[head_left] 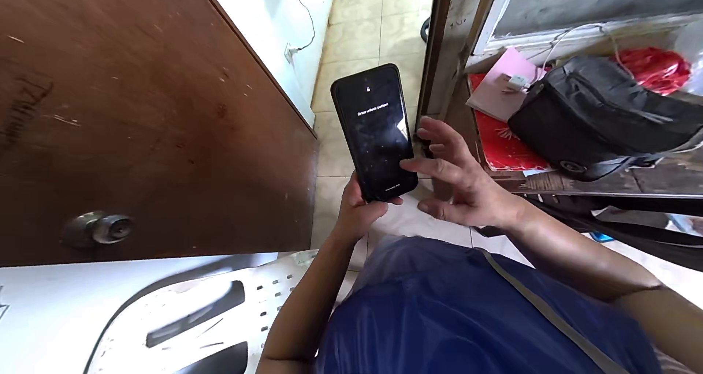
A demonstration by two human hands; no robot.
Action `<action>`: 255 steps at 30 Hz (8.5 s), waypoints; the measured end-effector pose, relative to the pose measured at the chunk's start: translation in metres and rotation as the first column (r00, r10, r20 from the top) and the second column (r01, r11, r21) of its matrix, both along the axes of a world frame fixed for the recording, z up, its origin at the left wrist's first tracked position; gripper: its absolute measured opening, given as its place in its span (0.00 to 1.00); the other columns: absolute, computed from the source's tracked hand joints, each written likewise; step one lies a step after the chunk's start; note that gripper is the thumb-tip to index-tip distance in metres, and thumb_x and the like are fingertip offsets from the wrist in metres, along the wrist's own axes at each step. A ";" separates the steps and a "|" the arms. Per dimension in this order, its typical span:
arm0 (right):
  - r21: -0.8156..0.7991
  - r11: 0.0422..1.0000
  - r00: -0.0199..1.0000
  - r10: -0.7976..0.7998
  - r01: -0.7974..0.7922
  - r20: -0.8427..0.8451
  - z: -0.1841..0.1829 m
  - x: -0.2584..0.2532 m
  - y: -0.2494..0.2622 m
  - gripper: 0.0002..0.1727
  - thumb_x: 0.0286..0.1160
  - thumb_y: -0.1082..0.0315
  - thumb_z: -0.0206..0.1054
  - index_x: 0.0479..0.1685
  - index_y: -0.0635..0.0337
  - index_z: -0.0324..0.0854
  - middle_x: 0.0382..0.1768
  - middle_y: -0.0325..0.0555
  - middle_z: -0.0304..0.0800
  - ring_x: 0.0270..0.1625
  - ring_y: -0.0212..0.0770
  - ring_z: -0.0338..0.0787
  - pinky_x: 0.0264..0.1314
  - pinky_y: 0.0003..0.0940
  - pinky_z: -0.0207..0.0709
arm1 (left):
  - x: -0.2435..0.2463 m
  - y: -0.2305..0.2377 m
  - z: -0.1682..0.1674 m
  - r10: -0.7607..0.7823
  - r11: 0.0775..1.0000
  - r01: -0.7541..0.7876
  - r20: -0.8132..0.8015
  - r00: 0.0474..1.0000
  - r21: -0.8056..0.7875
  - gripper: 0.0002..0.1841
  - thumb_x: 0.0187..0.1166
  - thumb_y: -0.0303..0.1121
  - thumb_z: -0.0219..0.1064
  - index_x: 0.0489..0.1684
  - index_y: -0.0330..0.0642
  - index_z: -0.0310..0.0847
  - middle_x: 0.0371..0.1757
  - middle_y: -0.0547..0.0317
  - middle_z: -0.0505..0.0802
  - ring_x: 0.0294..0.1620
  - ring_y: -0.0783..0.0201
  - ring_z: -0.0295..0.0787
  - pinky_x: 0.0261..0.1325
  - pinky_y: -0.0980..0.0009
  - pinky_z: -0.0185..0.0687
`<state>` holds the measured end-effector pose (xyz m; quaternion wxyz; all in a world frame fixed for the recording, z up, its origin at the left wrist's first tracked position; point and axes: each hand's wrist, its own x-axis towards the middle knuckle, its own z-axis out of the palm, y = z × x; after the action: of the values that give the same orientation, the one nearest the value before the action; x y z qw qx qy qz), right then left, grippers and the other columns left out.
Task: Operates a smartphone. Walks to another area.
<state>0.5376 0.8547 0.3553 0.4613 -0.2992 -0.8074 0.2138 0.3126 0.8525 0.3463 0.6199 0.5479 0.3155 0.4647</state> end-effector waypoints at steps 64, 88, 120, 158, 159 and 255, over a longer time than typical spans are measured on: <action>-0.359 0.785 0.814 0.294 -0.504 -0.500 -0.027 -0.010 -0.026 0.55 0.73 0.47 0.70 0.94 0.58 0.38 0.83 0.42 0.71 0.78 0.34 0.78 0.78 0.36 0.76 | -0.009 -0.036 -0.020 -0.097 0.992 0.077 0.200 0.975 0.102 0.30 0.65 0.19 0.69 0.67 0.52 0.70 0.55 0.75 0.94 0.51 0.70 0.95 0.53 0.66 0.94; -0.093 0.974 0.978 0.206 -0.209 -0.038 -0.025 -0.020 -0.022 0.32 0.69 0.59 0.70 0.78 0.48 0.76 0.86 0.67 0.58 0.82 0.48 0.73 0.76 0.39 0.76 | -0.027 -0.037 -0.009 0.052 0.992 -0.067 0.137 0.989 0.111 0.30 0.63 0.19 0.67 0.65 0.57 0.72 0.51 0.75 0.96 0.48 0.71 0.95 0.52 0.69 0.93; 0.217 0.975 0.998 -0.058 0.049 0.036 -0.024 -0.037 -0.009 0.23 0.71 0.47 0.70 0.66 0.36 0.81 0.89 0.68 0.50 0.94 0.66 0.43 0.89 0.68 0.43 | -0.003 -0.043 -0.021 0.060 0.994 -0.070 0.114 0.992 0.087 0.30 0.60 0.15 0.66 0.66 0.35 0.63 0.54 0.77 0.91 0.57 0.80 0.89 0.66 0.72 0.85; 0.113 0.992 0.998 -0.066 0.063 0.021 -0.012 -0.026 0.000 0.31 0.69 0.45 0.69 0.73 0.45 0.79 0.87 0.75 0.51 0.89 0.67 0.57 0.83 0.65 0.57 | -0.006 -0.044 -0.026 -0.007 0.999 -0.001 0.202 0.979 0.037 0.30 0.60 0.14 0.65 0.64 0.46 0.67 0.53 0.74 0.95 0.51 0.71 0.95 0.55 0.67 0.93; 0.099 0.993 0.998 -0.062 0.060 0.017 -0.011 -0.025 0.000 0.32 0.69 0.46 0.69 0.73 0.48 0.79 0.87 0.75 0.53 0.88 0.66 0.60 0.81 0.62 0.60 | -0.006 -0.043 -0.027 -0.014 0.999 0.006 0.205 0.979 0.037 0.30 0.60 0.13 0.64 0.64 0.47 0.67 0.52 0.74 0.95 0.51 0.71 0.95 0.54 0.67 0.93; -0.422 0.902 0.960 -0.035 -0.090 -0.279 -0.007 0.008 0.003 0.47 0.62 0.69 0.68 0.88 0.64 0.52 0.55 0.39 0.85 0.53 0.23 0.87 0.57 0.20 0.83 | 0.021 -0.060 -0.051 -0.112 0.993 0.117 0.158 0.981 -0.023 0.32 0.57 0.13 0.64 0.66 0.39 0.63 0.53 0.75 0.94 0.52 0.74 0.94 0.54 0.70 0.93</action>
<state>0.5453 0.8576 0.3482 0.4900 -0.3487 -0.6712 0.4333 0.3337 0.7928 0.2953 0.6770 0.5171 0.2413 0.4647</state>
